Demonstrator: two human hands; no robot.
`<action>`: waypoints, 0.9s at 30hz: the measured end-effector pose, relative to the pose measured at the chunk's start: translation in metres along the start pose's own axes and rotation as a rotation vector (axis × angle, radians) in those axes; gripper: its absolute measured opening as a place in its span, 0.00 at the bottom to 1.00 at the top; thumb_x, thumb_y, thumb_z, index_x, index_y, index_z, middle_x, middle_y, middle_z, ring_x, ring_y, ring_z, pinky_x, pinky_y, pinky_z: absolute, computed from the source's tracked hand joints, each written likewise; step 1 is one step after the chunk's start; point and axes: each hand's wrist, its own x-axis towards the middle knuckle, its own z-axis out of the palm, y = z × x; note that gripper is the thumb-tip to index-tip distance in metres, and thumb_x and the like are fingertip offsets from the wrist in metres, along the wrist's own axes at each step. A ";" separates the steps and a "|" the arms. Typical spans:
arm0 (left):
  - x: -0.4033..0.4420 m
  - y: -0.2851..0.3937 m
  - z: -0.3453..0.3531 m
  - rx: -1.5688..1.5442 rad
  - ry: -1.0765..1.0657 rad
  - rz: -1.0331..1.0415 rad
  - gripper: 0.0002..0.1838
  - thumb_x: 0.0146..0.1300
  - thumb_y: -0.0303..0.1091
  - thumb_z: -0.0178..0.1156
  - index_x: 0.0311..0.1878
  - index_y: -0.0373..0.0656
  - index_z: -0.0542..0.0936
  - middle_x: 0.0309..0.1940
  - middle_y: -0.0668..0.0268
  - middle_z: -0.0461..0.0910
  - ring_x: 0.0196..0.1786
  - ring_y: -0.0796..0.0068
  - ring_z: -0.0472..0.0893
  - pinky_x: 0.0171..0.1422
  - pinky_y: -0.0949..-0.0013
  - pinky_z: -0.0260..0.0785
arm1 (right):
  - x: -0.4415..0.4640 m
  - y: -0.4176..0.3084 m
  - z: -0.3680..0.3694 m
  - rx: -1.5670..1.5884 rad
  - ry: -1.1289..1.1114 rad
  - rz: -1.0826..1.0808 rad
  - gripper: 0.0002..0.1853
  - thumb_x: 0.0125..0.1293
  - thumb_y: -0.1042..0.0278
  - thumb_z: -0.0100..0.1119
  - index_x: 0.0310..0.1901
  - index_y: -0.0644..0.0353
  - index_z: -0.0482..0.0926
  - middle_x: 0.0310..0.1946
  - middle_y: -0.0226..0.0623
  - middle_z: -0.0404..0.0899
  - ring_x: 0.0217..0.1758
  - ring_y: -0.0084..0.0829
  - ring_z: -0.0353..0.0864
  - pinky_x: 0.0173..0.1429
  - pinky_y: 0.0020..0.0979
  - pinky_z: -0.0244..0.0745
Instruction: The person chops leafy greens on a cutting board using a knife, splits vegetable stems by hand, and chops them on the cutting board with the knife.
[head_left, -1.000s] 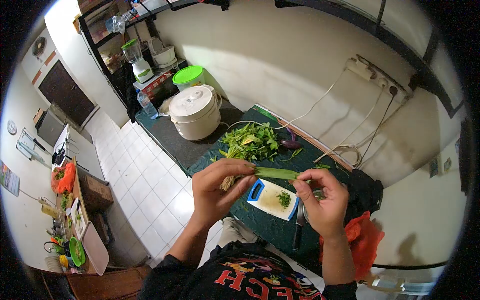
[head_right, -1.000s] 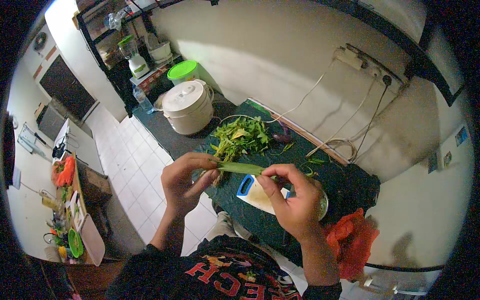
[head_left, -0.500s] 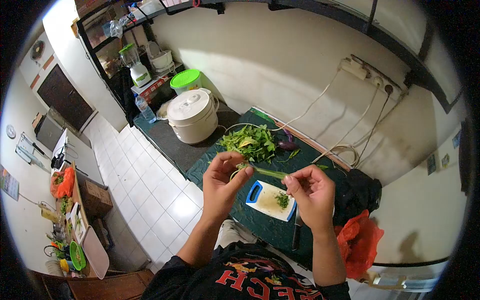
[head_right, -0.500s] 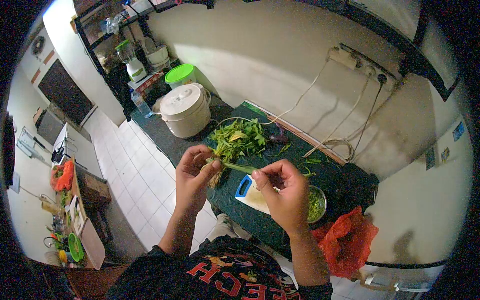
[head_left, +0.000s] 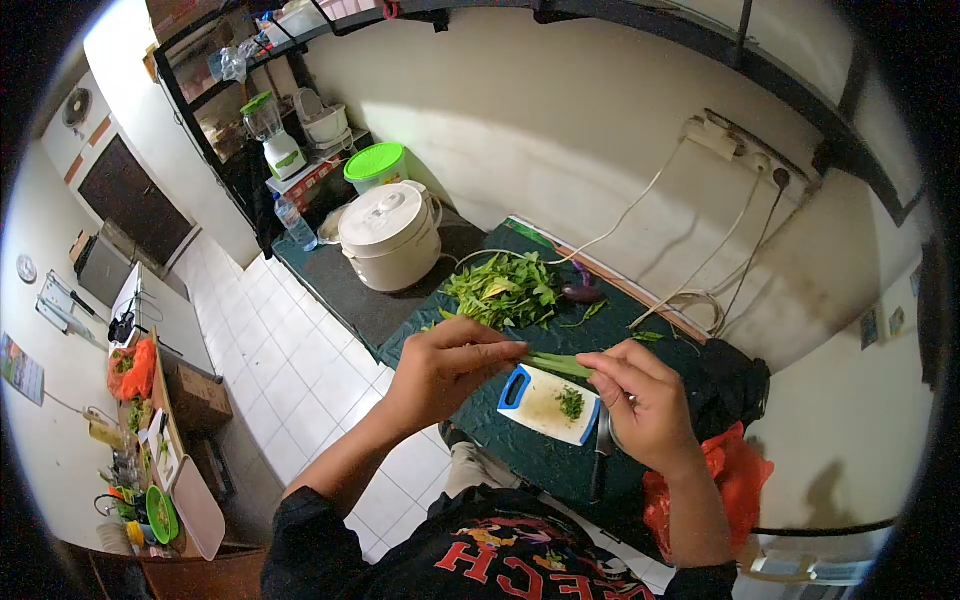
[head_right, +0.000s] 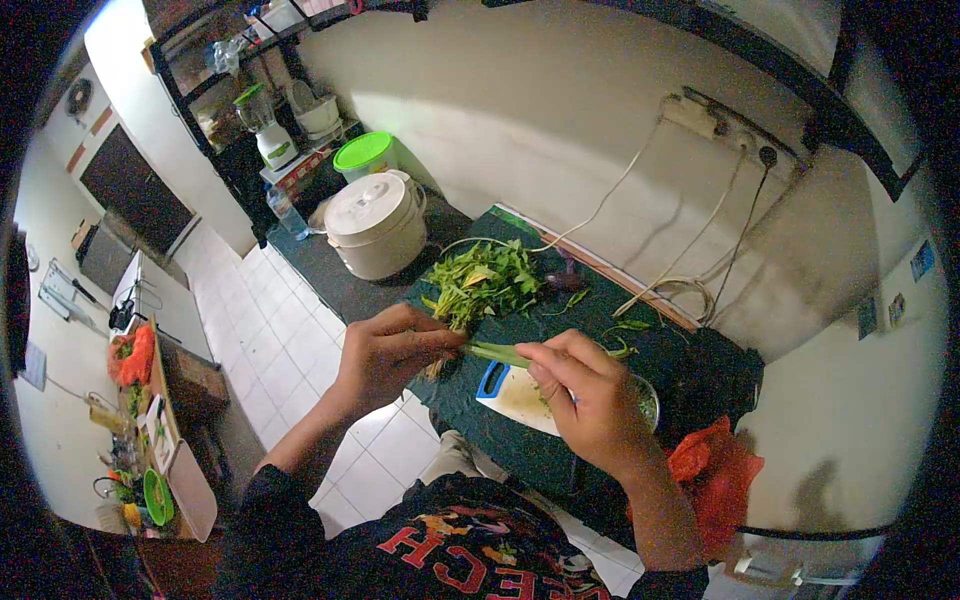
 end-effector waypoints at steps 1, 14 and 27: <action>0.001 0.001 0.000 0.086 0.028 0.055 0.15 0.56 0.24 0.70 0.48 0.43 0.87 0.38 0.63 0.85 0.41 0.65 0.84 0.43 0.66 0.77 | -0.001 -0.001 0.000 -0.022 0.027 -0.015 0.11 0.66 0.76 0.63 0.49 0.65 0.84 0.33 0.38 0.80 0.35 0.29 0.81 0.41 0.27 0.75; 0.005 0.007 0.001 0.384 0.093 0.371 0.19 0.50 0.27 0.70 0.48 0.39 0.84 0.38 0.64 0.81 0.39 0.66 0.81 0.41 0.66 0.76 | -0.006 0.002 0.000 -0.079 0.086 0.017 0.12 0.65 0.71 0.66 0.49 0.62 0.85 0.34 0.39 0.78 0.32 0.34 0.81 0.37 0.30 0.75; 0.004 0.013 -0.004 0.647 -0.015 0.404 0.16 0.51 0.34 0.67 0.45 0.46 0.83 0.46 0.67 0.79 0.52 0.64 0.78 0.53 0.61 0.71 | -0.009 0.000 0.002 -0.060 0.022 -0.001 0.07 0.64 0.74 0.66 0.41 0.68 0.82 0.33 0.38 0.76 0.31 0.28 0.77 0.35 0.28 0.73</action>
